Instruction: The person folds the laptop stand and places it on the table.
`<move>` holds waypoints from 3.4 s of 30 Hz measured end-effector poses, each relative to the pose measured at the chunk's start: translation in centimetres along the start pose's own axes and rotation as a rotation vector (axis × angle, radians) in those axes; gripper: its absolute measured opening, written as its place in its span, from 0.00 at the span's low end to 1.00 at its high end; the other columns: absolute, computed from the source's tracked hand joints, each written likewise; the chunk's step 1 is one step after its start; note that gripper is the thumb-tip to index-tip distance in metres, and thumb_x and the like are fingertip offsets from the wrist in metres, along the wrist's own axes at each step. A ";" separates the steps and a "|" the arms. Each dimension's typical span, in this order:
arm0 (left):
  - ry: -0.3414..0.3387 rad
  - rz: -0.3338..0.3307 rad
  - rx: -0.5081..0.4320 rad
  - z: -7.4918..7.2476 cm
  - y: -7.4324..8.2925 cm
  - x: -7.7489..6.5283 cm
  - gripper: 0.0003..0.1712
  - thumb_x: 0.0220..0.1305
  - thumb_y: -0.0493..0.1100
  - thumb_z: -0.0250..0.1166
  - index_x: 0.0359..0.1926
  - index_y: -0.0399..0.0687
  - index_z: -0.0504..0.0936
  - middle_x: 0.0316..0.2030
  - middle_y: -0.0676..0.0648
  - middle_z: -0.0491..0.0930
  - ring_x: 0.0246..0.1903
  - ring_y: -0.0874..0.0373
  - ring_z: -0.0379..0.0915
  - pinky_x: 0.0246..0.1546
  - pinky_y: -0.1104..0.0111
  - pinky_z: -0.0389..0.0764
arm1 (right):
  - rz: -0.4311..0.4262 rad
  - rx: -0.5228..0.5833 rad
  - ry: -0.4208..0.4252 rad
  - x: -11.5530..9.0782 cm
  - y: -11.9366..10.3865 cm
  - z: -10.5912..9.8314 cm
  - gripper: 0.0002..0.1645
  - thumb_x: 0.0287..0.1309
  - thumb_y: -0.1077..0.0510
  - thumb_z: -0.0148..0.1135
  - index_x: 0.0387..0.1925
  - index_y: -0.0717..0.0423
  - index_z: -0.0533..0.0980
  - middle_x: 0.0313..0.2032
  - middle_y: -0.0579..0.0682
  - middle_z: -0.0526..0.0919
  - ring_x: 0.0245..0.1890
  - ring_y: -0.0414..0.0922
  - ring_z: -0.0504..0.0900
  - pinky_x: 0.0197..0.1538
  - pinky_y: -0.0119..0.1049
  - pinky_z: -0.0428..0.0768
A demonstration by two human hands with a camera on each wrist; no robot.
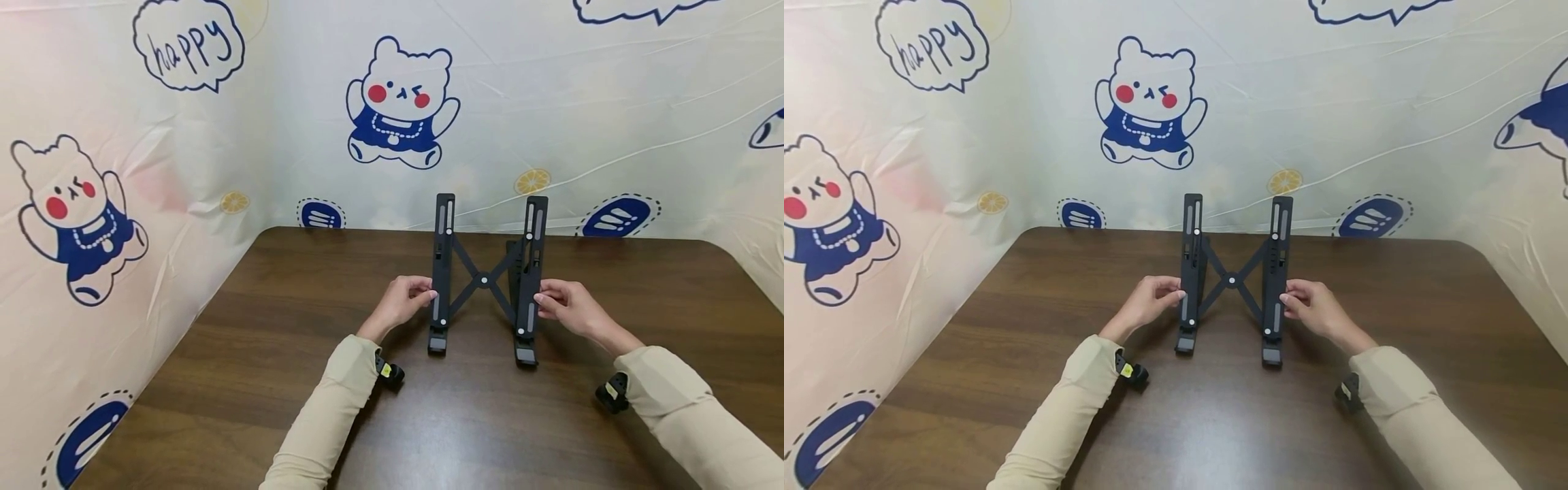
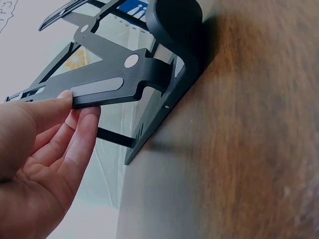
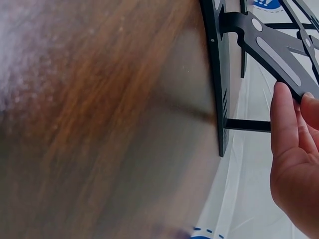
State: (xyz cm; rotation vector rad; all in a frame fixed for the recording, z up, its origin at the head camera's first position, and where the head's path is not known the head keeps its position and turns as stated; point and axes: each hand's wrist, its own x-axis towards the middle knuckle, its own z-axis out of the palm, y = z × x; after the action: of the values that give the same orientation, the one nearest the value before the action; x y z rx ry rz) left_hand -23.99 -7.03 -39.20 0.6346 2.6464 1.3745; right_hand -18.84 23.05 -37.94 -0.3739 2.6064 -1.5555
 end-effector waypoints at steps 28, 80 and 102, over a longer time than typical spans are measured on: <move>-0.012 0.008 0.001 1.0 0.8 0.0 0.04 0.58 0.38 0.59 0.33 0.41 0.79 0.27 0.45 0.79 0.24 0.62 0.71 0.28 0.75 0.73 | -0.019 0.061 -0.020 0.6 -0.5 1.2 0.12 0.58 0.70 0.49 0.41 0.78 0.68 0.31 0.62 0.77 0.29 0.36 0.77 0.34 0.32 0.78; 0.007 0.056 -0.019 3.2 1.8 -0.1 0.05 0.58 0.38 0.60 0.32 0.40 0.80 0.26 0.48 0.80 0.24 0.65 0.72 0.26 0.77 0.73 | -0.029 0.074 -0.054 1.8 -0.9 3.2 0.09 0.58 0.69 0.50 0.38 0.74 0.70 0.29 0.58 0.76 0.30 0.42 0.78 0.35 0.37 0.79; 0.017 0.130 -0.010 3.9 1.9 0.0 0.04 0.57 0.37 0.61 0.27 0.42 0.79 0.23 0.50 0.79 0.23 0.67 0.73 0.24 0.77 0.73 | -0.073 0.078 -0.049 2.1 -1.5 4.2 0.09 0.58 0.70 0.50 0.39 0.74 0.71 0.30 0.61 0.79 0.29 0.45 0.79 0.33 0.35 0.79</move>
State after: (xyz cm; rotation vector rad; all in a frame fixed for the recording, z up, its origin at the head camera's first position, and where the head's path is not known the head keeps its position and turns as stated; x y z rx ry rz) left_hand -22.30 -3.12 -39.95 0.8095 2.6517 1.4312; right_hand -19.79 18.27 -38.47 -0.4988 2.5143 -1.6423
